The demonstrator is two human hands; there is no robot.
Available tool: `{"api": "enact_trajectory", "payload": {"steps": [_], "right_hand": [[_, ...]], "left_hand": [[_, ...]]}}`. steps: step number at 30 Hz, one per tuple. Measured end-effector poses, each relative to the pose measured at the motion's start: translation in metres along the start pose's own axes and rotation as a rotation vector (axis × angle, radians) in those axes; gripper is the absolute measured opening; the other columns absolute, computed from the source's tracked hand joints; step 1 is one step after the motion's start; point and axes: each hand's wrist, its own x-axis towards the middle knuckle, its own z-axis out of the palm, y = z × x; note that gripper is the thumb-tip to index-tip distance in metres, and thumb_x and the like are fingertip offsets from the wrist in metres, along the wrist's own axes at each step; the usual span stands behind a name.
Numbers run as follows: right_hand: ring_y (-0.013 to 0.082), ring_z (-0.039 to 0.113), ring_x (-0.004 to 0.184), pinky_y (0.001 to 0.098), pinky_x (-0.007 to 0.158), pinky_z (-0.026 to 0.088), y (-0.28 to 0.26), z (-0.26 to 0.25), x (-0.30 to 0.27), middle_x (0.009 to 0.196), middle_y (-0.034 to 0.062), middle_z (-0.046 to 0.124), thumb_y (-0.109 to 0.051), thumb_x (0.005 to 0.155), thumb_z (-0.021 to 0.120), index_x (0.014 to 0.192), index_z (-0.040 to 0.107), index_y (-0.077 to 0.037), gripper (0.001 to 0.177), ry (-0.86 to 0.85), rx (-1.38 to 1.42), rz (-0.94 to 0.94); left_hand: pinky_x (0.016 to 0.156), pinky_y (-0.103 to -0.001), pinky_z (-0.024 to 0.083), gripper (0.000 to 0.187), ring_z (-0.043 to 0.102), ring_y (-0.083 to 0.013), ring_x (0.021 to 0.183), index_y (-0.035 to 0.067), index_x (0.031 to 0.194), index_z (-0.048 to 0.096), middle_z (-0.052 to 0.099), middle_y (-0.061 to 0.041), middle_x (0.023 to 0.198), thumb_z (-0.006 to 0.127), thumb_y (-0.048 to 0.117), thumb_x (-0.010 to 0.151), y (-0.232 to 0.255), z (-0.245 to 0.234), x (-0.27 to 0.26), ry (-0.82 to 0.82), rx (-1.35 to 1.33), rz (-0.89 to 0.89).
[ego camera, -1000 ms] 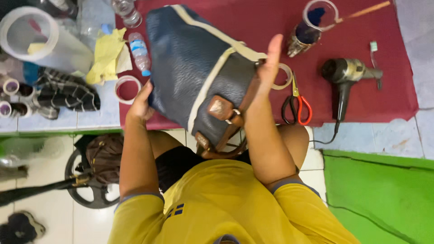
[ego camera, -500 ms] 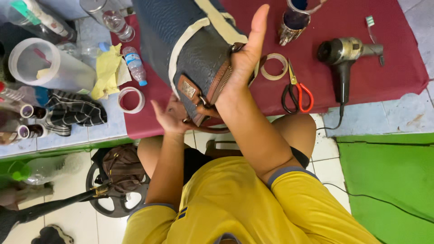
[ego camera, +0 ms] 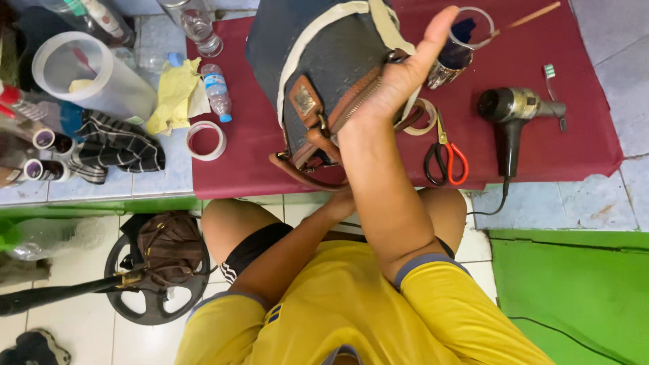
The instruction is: The person uses a hairdryer to dry a taped section of a dark handbag, then paints the exposed area with a brush. The person repeatedly dips the brush into a container and applies paint to the handbag surface.
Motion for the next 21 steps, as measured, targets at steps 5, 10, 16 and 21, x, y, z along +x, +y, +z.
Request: {"api": "enact_trajectory", "payload": {"steps": [5, 10, 16, 21], "right_hand": [[0.0336, 0.071, 0.101, 0.0492, 0.103, 0.055, -0.014, -0.006, -0.003, 0.097, 0.0162, 0.075, -0.066, 0.067, 0.075, 0.096, 0.074, -0.002, 0.07, -0.021, -0.057, 0.043], [0.033, 0.065, 0.128, 0.0477, 0.124, 0.047, -0.035, -0.057, 0.018, 0.126, 0.0167, 0.072, -0.073, 0.08, 0.064, 0.126, 0.068, -0.001, 0.086, -0.227, -0.141, 0.082], [0.0407, 0.062, 0.129, 0.0565, 0.122, 0.047, -0.042, -0.109, 0.034, 0.13, 0.0237, 0.067, -0.074, 0.076, 0.063, 0.136, 0.059, 0.003, 0.097, -0.007, -0.103, 0.051], [0.0419, 0.045, 0.145, 0.0533, 0.126, 0.031, -0.02, -0.106, 0.019, 0.16, 0.0301, 0.042, -0.056, 0.076, 0.072, 0.156, 0.042, 0.003, 0.104, 0.485, -0.077, -0.322]], "left_hand": [[0.12, -0.039, 0.036, 0.068, 0.042, -0.0172, 0.141, 0.008, 0.147, 0.053, 0.047, -0.005, 0.156, 0.067, 0.048, 0.094, -0.001, 0.002, 0.001, -0.064, -0.357, 0.142], [0.117, -0.038, 0.041, 0.057, 0.049, -0.018, 0.14, 0.011, 0.149, 0.054, 0.053, -0.004, 0.154, 0.063, 0.043, 0.102, 0.012, 0.01, -0.002, -0.186, -0.792, 0.312], [0.112, -0.04, 0.038, 0.073, 0.058, -0.0248, 0.131, 0.012, 0.153, 0.048, 0.052, -0.01, 0.156, 0.057, 0.025, 0.081, -0.002, 0.009, -0.039, -0.359, -1.213, 0.267], [0.098, -0.056, 0.055, 0.047, 0.072, -0.0362, 0.105, 0.014, 0.125, 0.062, 0.071, -0.015, 0.108, 0.061, 0.05, 0.095, -0.009, 0.003, -0.036, -0.008, -1.356, 0.103]]}}
